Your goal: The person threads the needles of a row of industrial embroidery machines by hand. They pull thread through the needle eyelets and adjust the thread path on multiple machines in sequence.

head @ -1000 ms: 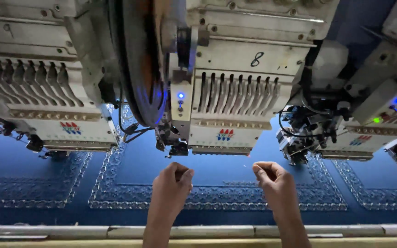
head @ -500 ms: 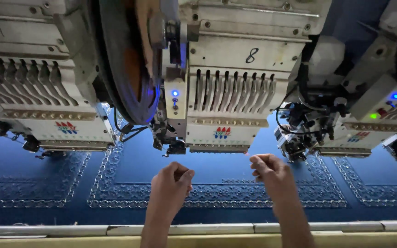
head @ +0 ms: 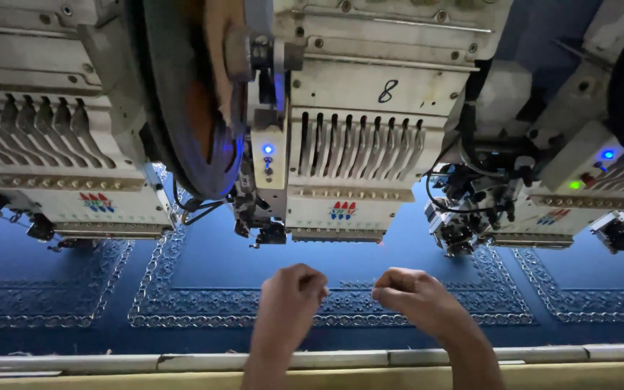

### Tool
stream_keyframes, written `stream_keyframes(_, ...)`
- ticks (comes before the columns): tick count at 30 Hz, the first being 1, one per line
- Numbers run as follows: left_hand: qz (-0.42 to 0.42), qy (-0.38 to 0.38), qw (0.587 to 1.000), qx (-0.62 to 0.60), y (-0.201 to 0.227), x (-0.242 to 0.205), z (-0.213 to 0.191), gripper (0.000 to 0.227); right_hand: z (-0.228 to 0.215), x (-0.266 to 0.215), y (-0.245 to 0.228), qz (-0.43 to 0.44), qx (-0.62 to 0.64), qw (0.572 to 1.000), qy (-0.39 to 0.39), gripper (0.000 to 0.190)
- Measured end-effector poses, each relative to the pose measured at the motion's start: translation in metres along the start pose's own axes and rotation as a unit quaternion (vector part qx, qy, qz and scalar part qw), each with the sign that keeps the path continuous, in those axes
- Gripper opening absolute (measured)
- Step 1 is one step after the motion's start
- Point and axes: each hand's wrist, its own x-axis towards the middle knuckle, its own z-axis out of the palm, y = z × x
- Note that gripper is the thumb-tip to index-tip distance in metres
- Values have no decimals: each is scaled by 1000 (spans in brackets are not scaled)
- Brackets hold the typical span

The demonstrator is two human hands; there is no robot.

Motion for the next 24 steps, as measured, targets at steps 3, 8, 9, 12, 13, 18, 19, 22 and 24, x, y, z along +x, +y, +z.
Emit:
stream_keyframes(3, -6, -13, 1000, -27, 14, 0, 29, 19, -6, -5, -2, 2, 25, 1000, 10, 29)
stream_keyframes(8, 12, 8, 995, -101, 31, 17, 60, 26, -11, 0, -2, 19, -40, 999, 3, 29)
stream_keyframes(9, 25, 3, 988, -152, 31, 20, 66, 35, -10, -3, -7, 34, -62, 997, 0, 32)
stream_keyframes(12, -111, -69, 943, -307, 52, 22, 64, 26, -8, -5, -3, 50, -67, 996, 11, 27)
stream_keyframes(13, -111, -72, 942, -307, 49, 22, 64, 26, -10, -5, -2, 52, -68, 996, 13, 27)
stream_keyframes(18, -79, -91, 952, -281, 32, 13, 64, 27, -12, -12, -10, 55, 44, 993, 93, 32)
stream_keyframes(19, -80, -92, 952, -280, 32, 12, 65, 27, -9, -9, -11, 57, 45, 993, 92, 32)
stream_keyframes(22, -13, -73, 984, -160, 36, 8, 61, 24, 3, -2, -18, -29, 242, 965, 94, 38)
stream_keyframes(24, -2, -95, 991, -98, 43, 1, 55, 30, 14, -1, -26, -27, 353, 925, 138, 39)
